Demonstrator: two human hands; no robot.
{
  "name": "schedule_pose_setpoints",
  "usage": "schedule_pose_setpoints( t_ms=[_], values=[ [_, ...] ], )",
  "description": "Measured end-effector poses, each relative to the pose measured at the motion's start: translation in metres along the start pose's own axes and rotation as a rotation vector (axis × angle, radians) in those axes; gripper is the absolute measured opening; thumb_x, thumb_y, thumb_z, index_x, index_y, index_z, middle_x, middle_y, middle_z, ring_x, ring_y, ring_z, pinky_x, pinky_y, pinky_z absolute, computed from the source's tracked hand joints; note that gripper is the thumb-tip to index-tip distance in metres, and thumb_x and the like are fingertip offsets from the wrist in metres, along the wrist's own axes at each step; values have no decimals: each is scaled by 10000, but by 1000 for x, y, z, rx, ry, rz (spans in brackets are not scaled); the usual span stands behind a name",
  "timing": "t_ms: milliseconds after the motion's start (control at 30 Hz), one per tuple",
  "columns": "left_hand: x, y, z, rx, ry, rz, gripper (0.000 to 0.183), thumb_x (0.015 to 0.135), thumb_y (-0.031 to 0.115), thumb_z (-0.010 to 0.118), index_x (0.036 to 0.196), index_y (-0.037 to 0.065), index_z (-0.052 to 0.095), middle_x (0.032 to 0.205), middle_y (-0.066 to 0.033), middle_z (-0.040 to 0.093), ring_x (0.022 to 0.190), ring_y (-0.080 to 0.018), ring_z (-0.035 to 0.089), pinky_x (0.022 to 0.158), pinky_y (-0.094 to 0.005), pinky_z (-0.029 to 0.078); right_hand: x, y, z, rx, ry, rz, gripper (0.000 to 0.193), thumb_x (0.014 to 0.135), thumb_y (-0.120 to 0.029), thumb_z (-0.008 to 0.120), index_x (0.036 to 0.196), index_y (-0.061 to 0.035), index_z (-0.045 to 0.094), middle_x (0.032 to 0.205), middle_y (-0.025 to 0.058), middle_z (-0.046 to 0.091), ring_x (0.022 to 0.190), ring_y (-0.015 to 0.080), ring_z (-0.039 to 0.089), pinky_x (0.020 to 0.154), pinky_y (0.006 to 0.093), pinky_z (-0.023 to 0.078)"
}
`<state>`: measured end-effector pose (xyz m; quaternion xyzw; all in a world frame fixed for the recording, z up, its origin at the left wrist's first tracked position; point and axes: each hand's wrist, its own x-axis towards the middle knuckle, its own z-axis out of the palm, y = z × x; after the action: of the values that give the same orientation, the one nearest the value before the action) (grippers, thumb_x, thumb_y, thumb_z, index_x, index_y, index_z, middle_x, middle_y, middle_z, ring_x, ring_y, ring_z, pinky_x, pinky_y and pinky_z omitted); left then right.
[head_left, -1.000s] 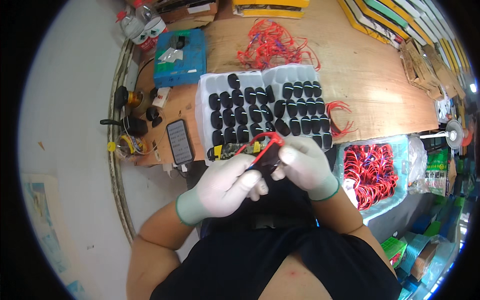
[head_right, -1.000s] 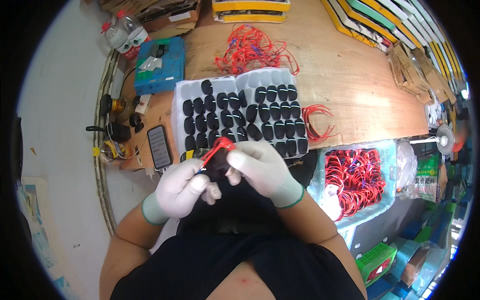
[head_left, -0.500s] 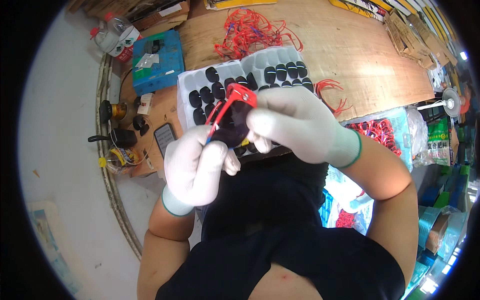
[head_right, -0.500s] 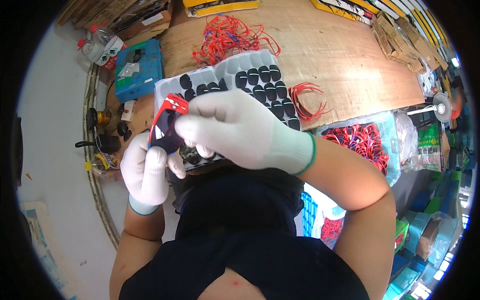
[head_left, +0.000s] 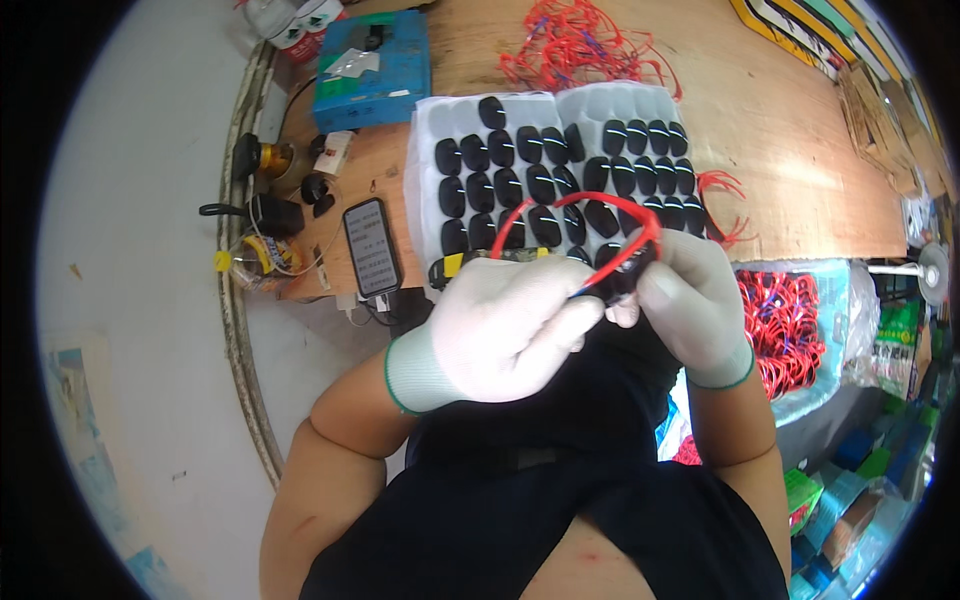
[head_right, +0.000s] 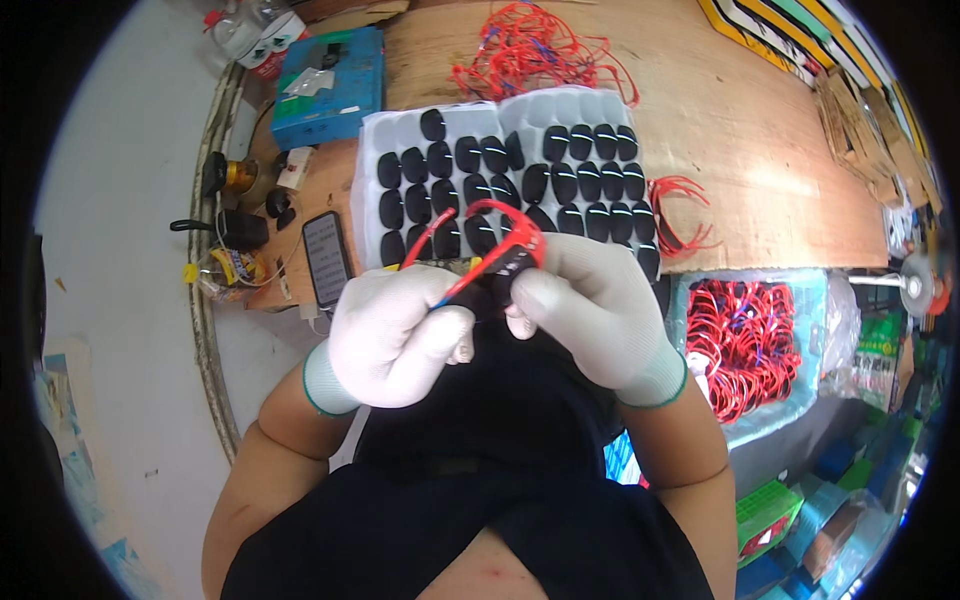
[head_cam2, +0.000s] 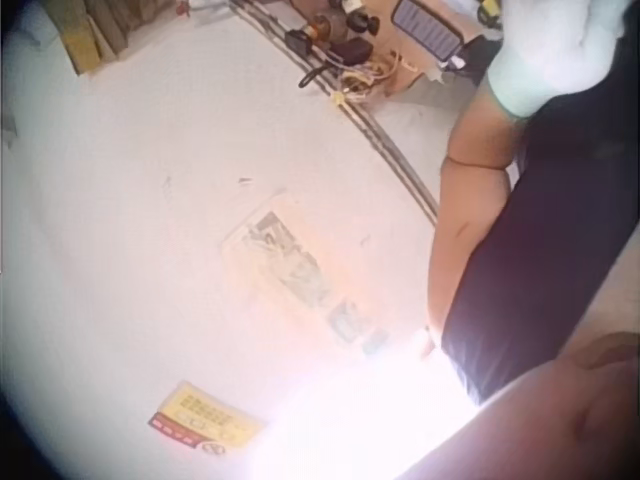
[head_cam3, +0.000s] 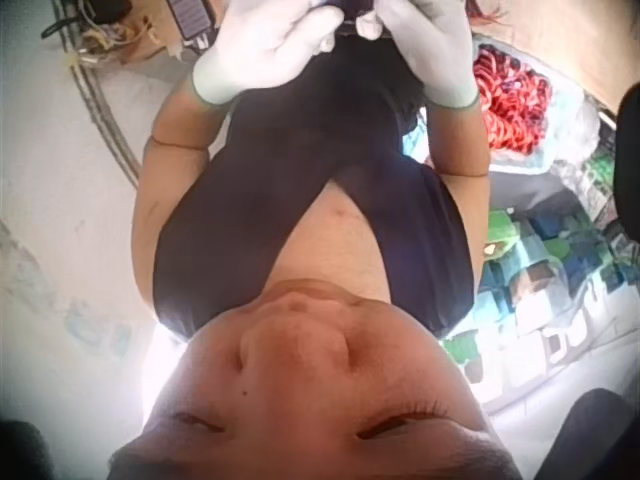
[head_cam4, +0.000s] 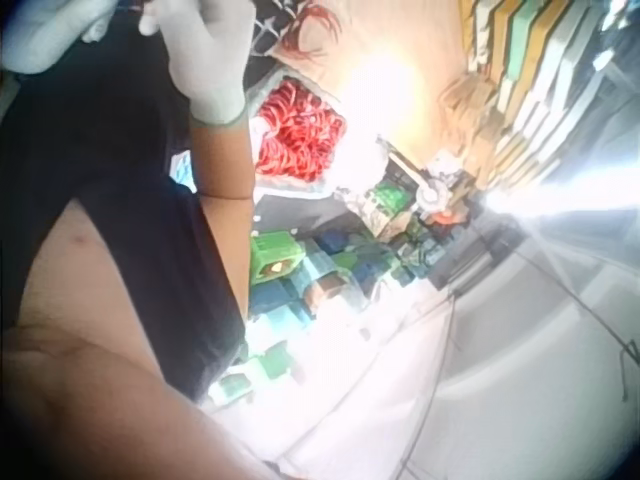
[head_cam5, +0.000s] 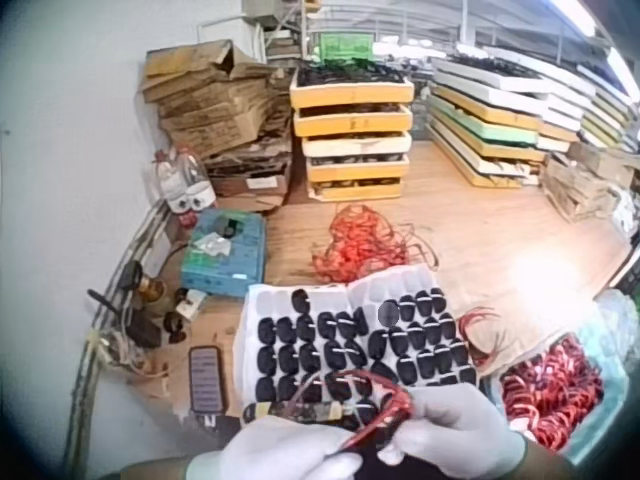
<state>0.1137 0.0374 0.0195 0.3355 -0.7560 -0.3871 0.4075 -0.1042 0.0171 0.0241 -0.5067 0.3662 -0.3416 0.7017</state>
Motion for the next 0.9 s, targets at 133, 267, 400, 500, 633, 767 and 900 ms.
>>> schedule_pose_setpoints(
  t_ms=[133, 267, 400, 500, 633, 767, 900],
  values=[
    [2, 1, 0, -74, 37, -76, 167, 1005, 100, 538, 920, -20, 617, 669, -61, 626, 561, -166, 644, 543, -269, 495, -1, 2, 3, -50, 46, -88, 86, 889, -58, 634, 925, 16, 657, 824, 3, 628, 748, 61, 524, 695, 221, 413],
    [4, 6, -6, -237, 2, -232, 154, 1021, 119, 519, 1034, -24, 575, 775, -48, 644, 612, -98, 609, 584, -248, 491, 3, -1, 13, -13, 78, -145, 84, 879, -16, 649, 952, 19, 672, 856, 8, 642, 769, 56, 534, 704, 217, 415],
    [7, 5, -7, -236, -59, -299, 316, 1007, 115, 521, 1286, -32, 503, 919, -57, 646, 668, -85, 599, 627, -232, 494, 8, 1, 9, -76, 56, -89, 95, 898, -29, 637, 963, 22, 685, 847, 25, 664, 781, 56, 566, 713, 214, 440],
    [14, 8, -7, -181, -135, -332, 353, 978, 85, 545, 1315, -16, 526, 915, -60, 659, 697, -125, 651, 661, -254, 526, 8, 10, 2, -60, 52, -39, 114, 897, -37, 609, 952, 36, 679, 804, 38, 656, 750, 72, 578, 692, 235, 465],
    [13, 2, 15, -12, -48, -147, 274, 946, 35, 568, 1214, -20, 566, 877, -95, 702, 742, -243, 719, 693, -309, 567, 4, 23, -11, -2, 35, -19, 98, 875, -24, 576, 875, 30, 657, 768, 48, 646, 705, 97, 582, 672, 248, 468],
    [12, 6, 29, 212, -75, -74, 302, 921, 8, 592, 1211, -64, 545, 832, -90, 677, 683, -254, 701, 595, -322, 552, -5, 41, -25, 44, 17, -34, 97, 846, -30, 563, 814, 27, 633, 753, 60, 639, 686, 105, 582, 653, 255, 465],
    [13, 9, 36, 284, -67, -25, 318, 872, -22, 629, 1174, -88, 552, 811, -99, 668, 625, -250, 688, 531, -328, 534, -8, 45, -21, 120, 23, -90, 128, 838, -16, 540, 857, 42, 653, 775, 64, 638, 677, 101, 574, 642, 249, 461]
  ],
)
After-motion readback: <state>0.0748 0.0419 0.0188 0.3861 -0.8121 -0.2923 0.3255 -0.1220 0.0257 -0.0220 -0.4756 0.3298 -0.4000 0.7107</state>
